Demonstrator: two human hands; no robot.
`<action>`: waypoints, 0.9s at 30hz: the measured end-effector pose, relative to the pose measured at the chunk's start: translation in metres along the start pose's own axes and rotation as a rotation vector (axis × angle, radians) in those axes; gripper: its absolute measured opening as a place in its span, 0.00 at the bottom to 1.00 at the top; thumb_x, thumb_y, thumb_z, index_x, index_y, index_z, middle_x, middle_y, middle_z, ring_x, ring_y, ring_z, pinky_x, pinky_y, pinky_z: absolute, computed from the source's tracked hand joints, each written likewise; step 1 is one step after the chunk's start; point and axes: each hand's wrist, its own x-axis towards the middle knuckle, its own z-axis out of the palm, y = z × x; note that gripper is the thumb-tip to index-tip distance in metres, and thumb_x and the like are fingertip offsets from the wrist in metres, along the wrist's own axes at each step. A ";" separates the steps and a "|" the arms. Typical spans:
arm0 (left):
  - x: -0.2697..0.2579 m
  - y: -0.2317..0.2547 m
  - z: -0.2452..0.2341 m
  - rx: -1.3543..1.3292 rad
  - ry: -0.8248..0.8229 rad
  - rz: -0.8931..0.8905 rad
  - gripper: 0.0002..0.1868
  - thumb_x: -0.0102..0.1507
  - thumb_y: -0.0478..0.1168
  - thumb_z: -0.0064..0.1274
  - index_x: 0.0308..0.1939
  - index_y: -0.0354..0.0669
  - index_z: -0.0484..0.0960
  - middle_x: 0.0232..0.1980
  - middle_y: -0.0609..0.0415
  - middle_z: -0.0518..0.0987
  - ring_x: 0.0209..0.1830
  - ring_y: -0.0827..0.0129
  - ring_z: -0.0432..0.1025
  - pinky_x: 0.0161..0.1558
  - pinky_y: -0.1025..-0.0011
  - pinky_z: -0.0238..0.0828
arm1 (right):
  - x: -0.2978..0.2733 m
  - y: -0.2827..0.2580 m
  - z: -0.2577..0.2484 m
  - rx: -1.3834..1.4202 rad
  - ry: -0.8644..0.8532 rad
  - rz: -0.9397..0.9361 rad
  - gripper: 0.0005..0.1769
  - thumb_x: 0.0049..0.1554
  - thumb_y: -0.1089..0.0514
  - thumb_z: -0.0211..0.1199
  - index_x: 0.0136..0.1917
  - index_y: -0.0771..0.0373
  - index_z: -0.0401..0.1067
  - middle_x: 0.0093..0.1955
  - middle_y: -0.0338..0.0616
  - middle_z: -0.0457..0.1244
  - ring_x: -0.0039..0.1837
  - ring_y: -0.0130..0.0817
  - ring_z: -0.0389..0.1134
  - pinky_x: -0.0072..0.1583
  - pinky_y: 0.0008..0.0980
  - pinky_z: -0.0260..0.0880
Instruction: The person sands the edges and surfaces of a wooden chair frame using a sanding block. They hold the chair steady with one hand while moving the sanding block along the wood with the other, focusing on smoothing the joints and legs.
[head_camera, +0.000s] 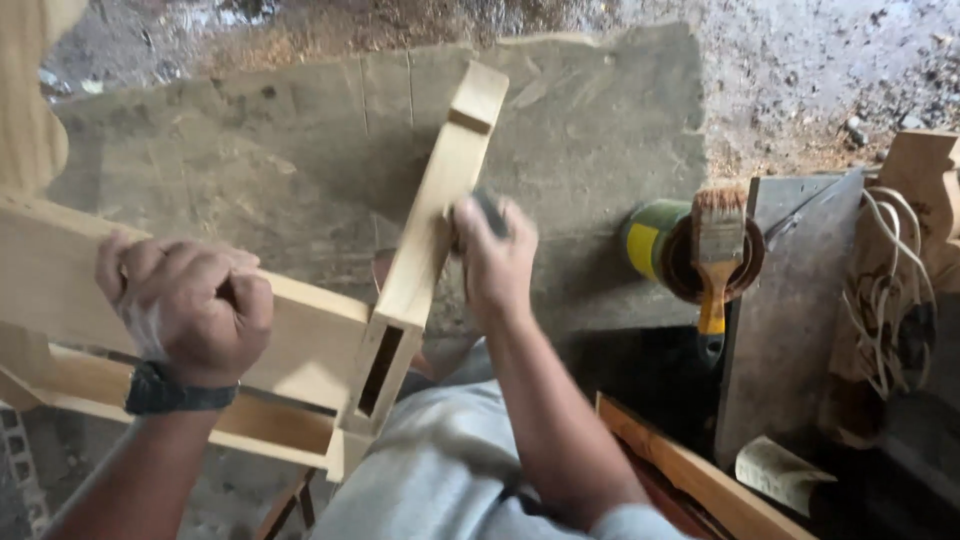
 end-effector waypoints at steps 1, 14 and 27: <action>-0.003 -0.001 0.002 -0.002 -0.010 -0.002 0.09 0.61 0.34 0.52 0.27 0.49 0.85 0.33 0.58 0.83 0.41 0.59 0.70 0.78 0.64 0.49 | 0.024 0.001 0.003 -0.003 0.003 0.009 0.09 0.55 0.53 0.66 0.37 0.53 0.69 0.32 0.31 0.61 0.35 0.21 0.59 0.36 0.27 0.62; -0.004 -0.005 0.007 -0.013 0.043 0.036 0.10 0.61 0.34 0.52 0.26 0.47 0.84 0.30 0.57 0.80 0.38 0.58 0.68 0.72 0.60 0.55 | 0.069 0.005 0.002 0.220 0.003 -0.039 0.13 0.52 0.57 0.69 0.37 0.57 0.64 0.35 0.39 0.61 0.37 0.28 0.62 0.38 0.34 0.65; -0.001 -0.004 0.005 -0.024 0.047 0.040 0.11 0.62 0.34 0.52 0.26 0.47 0.85 0.28 0.57 0.79 0.36 0.59 0.68 0.70 0.58 0.57 | 0.076 0.007 0.007 0.315 -0.003 -0.076 0.10 0.54 0.54 0.70 0.42 0.62 0.73 0.38 0.42 0.68 0.39 0.30 0.70 0.38 0.36 0.72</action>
